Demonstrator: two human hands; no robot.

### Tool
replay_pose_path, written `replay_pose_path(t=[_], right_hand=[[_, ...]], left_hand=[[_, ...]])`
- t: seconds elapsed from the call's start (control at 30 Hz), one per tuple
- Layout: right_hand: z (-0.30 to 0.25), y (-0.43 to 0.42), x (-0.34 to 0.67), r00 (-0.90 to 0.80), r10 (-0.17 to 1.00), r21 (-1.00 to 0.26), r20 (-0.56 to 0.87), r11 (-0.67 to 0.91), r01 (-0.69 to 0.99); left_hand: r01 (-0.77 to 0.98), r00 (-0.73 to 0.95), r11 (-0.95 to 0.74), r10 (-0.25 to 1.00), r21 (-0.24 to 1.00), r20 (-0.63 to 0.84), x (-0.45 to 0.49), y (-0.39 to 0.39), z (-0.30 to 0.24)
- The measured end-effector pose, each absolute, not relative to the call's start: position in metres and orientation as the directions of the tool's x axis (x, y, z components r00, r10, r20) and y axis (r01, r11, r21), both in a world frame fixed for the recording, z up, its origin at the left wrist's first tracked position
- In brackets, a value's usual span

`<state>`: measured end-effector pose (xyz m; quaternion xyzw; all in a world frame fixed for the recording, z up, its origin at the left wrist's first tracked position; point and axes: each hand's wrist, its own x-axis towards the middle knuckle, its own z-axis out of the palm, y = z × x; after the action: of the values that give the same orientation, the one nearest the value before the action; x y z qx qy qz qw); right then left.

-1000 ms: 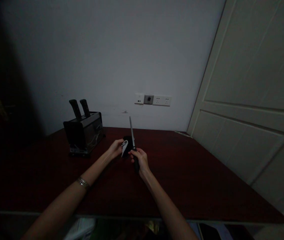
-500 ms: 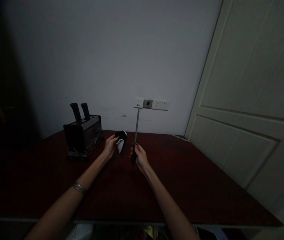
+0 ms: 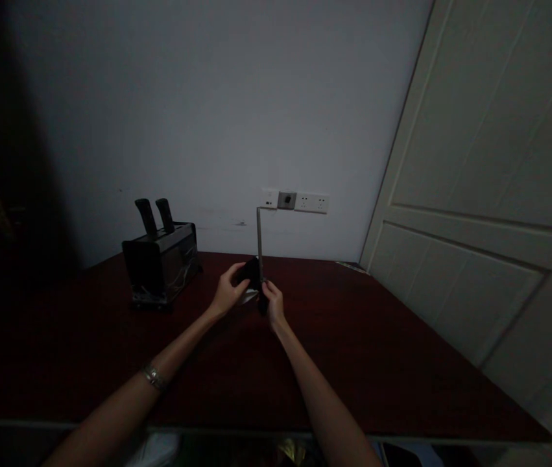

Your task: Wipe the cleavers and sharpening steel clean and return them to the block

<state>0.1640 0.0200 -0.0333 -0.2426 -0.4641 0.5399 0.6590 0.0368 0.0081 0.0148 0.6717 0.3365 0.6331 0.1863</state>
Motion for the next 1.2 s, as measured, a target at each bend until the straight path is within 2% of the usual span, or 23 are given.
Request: replay_pose_path(t=[0.17, 0.27, 0.6, 0.73, 1.0, 1.2], right_hand=[[-0.031, 0.02, 0.166, -0.011, 0.924, -0.819, 0.381, 0.332, -0.469], [-0.029, 0.018, 0.165, 0.0, 0.923, -0.816, 0.384, 0.339, -0.468], [-0.023, 0.013, 0.163, 0.067, 0.926, -0.803, 0.372, 0.357, -0.477], [-0.018, 0.008, 0.164, 0.069, 0.925, -0.798, 0.373, 0.358, -0.485], [-0.019, 0.005, 0.162, 0.032, 0.932, -0.779, 0.36, 0.319, -0.54], [-0.018, 0.001, 0.16, 0.006, 0.941, -0.762, 0.34, 0.279, -0.584]], left_hand=[[0.293, 0.102, -0.726, 0.671, 0.622, 0.735, 0.034, 0.005, 0.011], [0.27, 0.163, -0.766, 0.633, 0.583, 0.757, 0.032, 0.001, 0.014], [0.377, 0.26, -0.872, 0.422, 0.311, 0.869, 0.037, -0.003, 0.013], [0.392, 0.322, -0.886, 0.384, 0.247, 0.866, 0.034, -0.003, 0.011], [0.383, 0.33, -0.896, 0.36, 0.224, 0.873, 0.033, -0.004, 0.015], [0.356, 0.252, -0.873, 0.433, 0.333, 0.865, 0.034, -0.007, 0.018]])
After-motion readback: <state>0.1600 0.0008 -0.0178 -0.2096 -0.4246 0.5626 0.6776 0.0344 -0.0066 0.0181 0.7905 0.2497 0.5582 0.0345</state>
